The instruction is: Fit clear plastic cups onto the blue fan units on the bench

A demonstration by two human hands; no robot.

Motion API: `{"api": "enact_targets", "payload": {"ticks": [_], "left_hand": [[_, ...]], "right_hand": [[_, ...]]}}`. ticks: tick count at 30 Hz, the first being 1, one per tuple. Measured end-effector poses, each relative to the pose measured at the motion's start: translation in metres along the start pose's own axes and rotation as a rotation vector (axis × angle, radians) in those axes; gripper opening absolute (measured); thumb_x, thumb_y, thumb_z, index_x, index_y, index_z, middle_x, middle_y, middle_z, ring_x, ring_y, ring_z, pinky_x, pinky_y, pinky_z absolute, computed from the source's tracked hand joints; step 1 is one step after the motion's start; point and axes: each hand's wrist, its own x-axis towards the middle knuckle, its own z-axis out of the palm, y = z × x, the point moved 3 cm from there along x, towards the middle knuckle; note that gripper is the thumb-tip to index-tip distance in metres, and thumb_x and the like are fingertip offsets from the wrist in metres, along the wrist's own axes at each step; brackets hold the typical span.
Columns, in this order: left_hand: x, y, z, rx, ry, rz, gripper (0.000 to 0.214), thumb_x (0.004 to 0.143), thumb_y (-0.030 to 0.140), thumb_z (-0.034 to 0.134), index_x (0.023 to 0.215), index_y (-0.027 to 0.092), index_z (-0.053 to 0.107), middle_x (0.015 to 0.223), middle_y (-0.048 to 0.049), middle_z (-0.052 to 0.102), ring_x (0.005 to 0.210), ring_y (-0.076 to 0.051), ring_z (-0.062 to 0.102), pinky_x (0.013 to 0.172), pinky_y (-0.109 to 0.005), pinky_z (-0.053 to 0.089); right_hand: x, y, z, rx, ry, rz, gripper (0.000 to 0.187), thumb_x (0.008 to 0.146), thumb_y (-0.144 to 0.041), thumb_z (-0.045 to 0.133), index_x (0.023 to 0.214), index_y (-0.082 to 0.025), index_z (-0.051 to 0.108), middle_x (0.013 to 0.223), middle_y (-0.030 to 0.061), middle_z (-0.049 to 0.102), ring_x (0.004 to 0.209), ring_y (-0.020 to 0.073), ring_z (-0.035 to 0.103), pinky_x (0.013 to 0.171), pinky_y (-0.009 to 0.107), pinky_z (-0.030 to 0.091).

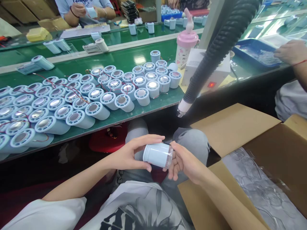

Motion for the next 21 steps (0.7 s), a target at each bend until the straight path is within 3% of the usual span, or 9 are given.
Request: {"api": "enact_targets", "payload": {"ticks": [7,10,12,15,17,18,20,21], "left_hand": [[-0.001,-0.001,0.002,0.005,0.015,0.012,0.075,0.069,0.017,0.082,0.136,0.034,0.051,0.146,-0.0076,0.047,0.136,-0.026,0.043,0.105,-0.037,0.047],[-0.001,0.002,0.003,0.020,0.023,-0.015,0.069,0.071,0.020,0.080,0.134,0.031,0.053,0.141,-0.0090,0.051,0.133,-0.026,0.046,0.101,-0.035,0.050],[-0.002,0.005,0.003,0.028,0.038,-0.060,0.064,0.074,0.024,0.077,0.134,0.027,0.053,0.136,-0.0105,0.053,0.128,-0.026,0.050,0.098,-0.035,0.051],[-0.004,0.008,0.004,-0.009,0.074,-0.164,0.061,0.078,0.029,0.074,0.135,0.025,0.050,0.133,-0.0110,0.054,0.120,-0.025,0.056,0.096,-0.035,0.052],[-0.005,0.009,0.004,-0.049,0.101,-0.225,0.061,0.079,0.030,0.073,0.135,0.024,0.048,0.132,-0.0108,0.054,0.116,-0.024,0.058,0.095,-0.035,0.052],[-0.006,0.008,0.004,-0.063,0.114,-0.248,0.061,0.080,0.031,0.072,0.135,0.024,0.048,0.131,-0.0107,0.054,0.115,-0.024,0.059,0.094,-0.035,0.053],[-0.006,0.008,0.003,-0.087,0.121,-0.276,0.061,0.080,0.033,0.071,0.136,0.023,0.046,0.128,-0.0105,0.055,0.110,-0.024,0.061,0.089,-0.034,0.055],[-0.006,0.007,0.003,-0.094,0.114,-0.289,0.062,0.081,0.035,0.071,0.136,0.023,0.045,0.125,-0.0104,0.057,0.105,-0.023,0.062,0.085,-0.033,0.056]], "right_hand": [[0.003,0.005,0.002,0.121,-0.053,0.189,0.068,0.101,-0.058,0.014,0.076,-0.014,0.059,0.054,0.0043,0.063,0.034,0.0068,0.057,0.030,0.009,0.038],[0.002,0.007,0.003,0.104,-0.074,0.216,0.073,0.099,-0.062,0.009,0.071,-0.014,0.057,0.052,0.0040,0.061,0.032,0.0059,0.054,0.029,0.008,0.036],[0.002,0.010,0.001,0.032,-0.050,0.154,0.070,0.096,-0.067,0.015,0.072,-0.015,0.056,0.053,0.0045,0.062,0.034,0.0079,0.056,0.030,0.011,0.038],[0.002,0.011,-0.008,-0.192,0.107,-0.102,0.050,0.097,-0.059,0.032,0.087,-0.016,0.055,0.061,0.0036,0.064,0.043,0.0140,0.062,0.039,0.020,0.051],[-0.002,0.006,-0.013,-0.441,0.256,-0.398,0.025,0.098,-0.040,0.042,0.107,-0.018,0.052,0.089,0.0081,0.069,0.070,0.0189,0.071,0.062,0.031,0.061],[-0.005,0.002,-0.014,-0.586,0.298,-0.569,0.023,0.097,-0.029,0.046,0.118,-0.021,0.048,0.111,0.0114,0.066,0.091,0.0215,0.070,0.078,0.037,0.060],[-0.011,-0.003,-0.011,-0.856,0.260,-0.883,0.045,0.092,-0.012,0.051,0.133,-0.030,0.040,0.147,0.0104,0.041,0.128,0.0250,0.051,0.102,0.046,0.049],[-0.013,-0.004,-0.008,-0.949,0.207,-0.985,0.053,0.091,-0.007,0.052,0.135,-0.033,0.040,0.154,0.0074,0.033,0.136,0.0254,0.042,0.107,0.048,0.044]]}}
